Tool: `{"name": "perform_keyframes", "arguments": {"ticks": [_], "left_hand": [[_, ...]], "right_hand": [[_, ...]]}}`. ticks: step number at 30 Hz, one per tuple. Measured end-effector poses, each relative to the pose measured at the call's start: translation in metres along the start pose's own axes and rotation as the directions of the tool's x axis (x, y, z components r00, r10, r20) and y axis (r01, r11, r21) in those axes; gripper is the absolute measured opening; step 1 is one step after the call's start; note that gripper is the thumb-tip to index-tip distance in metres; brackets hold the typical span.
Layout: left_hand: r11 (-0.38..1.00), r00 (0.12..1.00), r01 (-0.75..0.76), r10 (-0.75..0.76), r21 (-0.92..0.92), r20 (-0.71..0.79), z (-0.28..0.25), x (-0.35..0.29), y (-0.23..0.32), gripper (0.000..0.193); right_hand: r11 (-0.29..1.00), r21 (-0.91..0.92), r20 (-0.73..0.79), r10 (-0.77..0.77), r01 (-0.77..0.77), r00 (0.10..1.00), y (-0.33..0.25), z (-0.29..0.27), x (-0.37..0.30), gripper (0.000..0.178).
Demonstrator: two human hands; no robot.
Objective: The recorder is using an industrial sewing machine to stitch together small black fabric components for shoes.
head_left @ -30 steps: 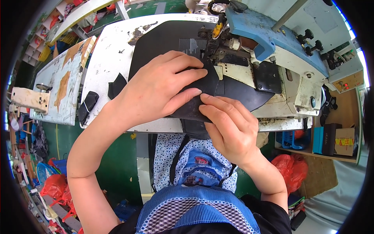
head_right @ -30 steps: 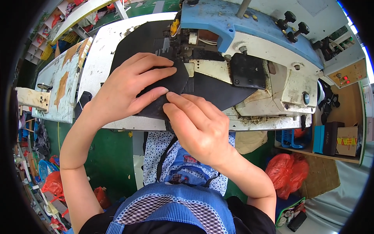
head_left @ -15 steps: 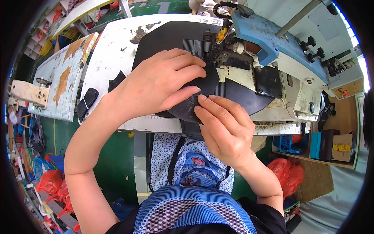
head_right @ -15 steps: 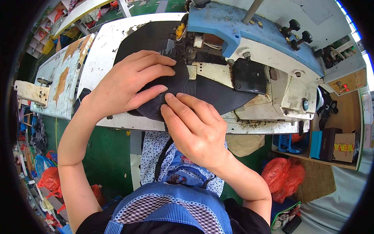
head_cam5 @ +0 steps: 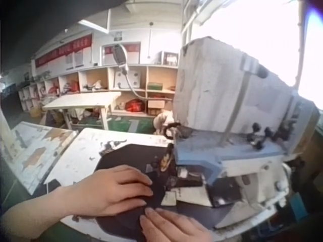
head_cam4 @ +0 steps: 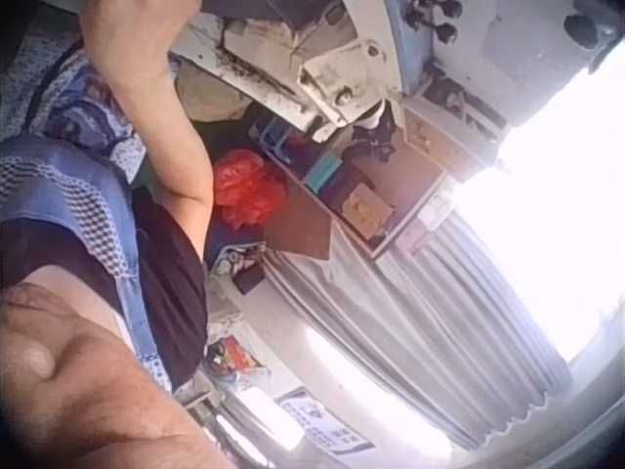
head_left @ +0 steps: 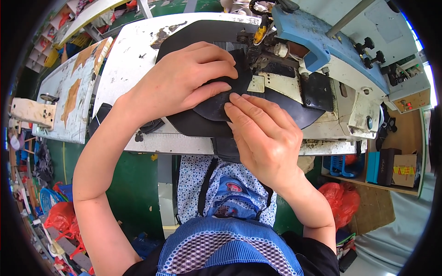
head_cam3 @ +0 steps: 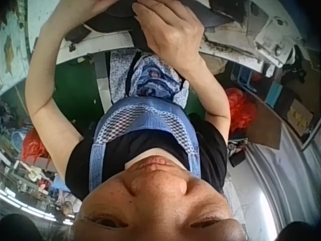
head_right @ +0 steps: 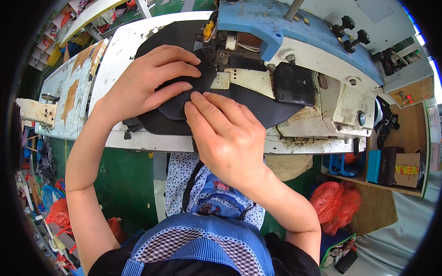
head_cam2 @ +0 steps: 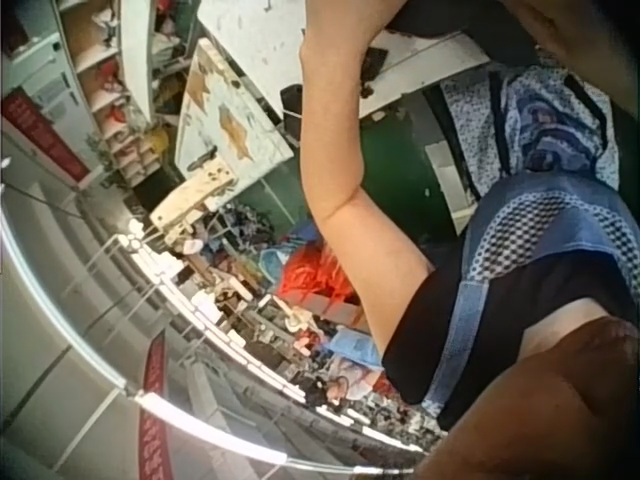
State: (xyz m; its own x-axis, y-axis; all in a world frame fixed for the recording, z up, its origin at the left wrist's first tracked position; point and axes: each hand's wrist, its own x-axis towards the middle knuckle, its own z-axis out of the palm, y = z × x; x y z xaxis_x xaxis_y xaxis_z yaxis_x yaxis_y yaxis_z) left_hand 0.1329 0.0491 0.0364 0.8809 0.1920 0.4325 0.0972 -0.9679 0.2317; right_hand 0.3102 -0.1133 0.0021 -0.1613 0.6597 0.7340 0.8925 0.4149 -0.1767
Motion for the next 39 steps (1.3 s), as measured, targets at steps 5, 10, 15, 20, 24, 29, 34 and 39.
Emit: {"name": "perform_keyframes", "arguments": {"ticks": [5,10,15,20,24,29,34,39], "left_hand": [[1.000,0.999,0.028,-0.027,0.008,-0.024,0.001,0.000,0.003,0.031],[0.995,0.996,0.090,-0.089,0.034,-0.030,0.004,-0.005,0.014,0.037],[0.988,0.988,0.136,-0.130,0.071,-0.082,0.011,-0.003,0.018,0.039],[0.981,0.981,0.164,-0.151,0.101,-0.125,0.013,0.000,0.008,0.038],[0.984,0.982,0.152,-0.139,0.094,-0.131,0.016,0.004,-0.008,0.038],[0.979,0.980,0.151,-0.130,0.135,-0.154,0.013,0.007,-0.023,0.035],[0.958,0.973,0.180,-0.142,0.221,-0.180,0.012,0.004,-0.041,0.037],[0.781,0.797,0.535,-0.593,-0.321,-0.114,-0.005,-0.005,-0.056,0.036]], "right_hand": [[1.000,0.004,-0.003,0.025,-0.025,1.000,0.006,-0.001,0.000,0.027],[0.998,0.056,0.034,0.041,-0.043,0.999,0.017,-0.007,-0.001,0.027],[0.997,0.065,0.038,0.040,-0.042,0.998,0.024,-0.011,-0.003,0.027],[0.996,0.074,0.042,0.044,-0.047,0.998,0.025,-0.010,-0.002,0.026],[0.996,0.071,0.038,0.043,-0.046,0.998,0.029,-0.005,0.003,0.025],[0.996,0.071,0.047,0.049,-0.052,0.998,0.027,-0.003,0.010,0.026],[0.999,0.034,0.044,0.014,-0.016,0.999,0.029,-0.003,0.008,0.026],[0.992,0.103,-0.020,-0.064,0.066,0.998,0.036,-0.009,0.002,0.026]]}}
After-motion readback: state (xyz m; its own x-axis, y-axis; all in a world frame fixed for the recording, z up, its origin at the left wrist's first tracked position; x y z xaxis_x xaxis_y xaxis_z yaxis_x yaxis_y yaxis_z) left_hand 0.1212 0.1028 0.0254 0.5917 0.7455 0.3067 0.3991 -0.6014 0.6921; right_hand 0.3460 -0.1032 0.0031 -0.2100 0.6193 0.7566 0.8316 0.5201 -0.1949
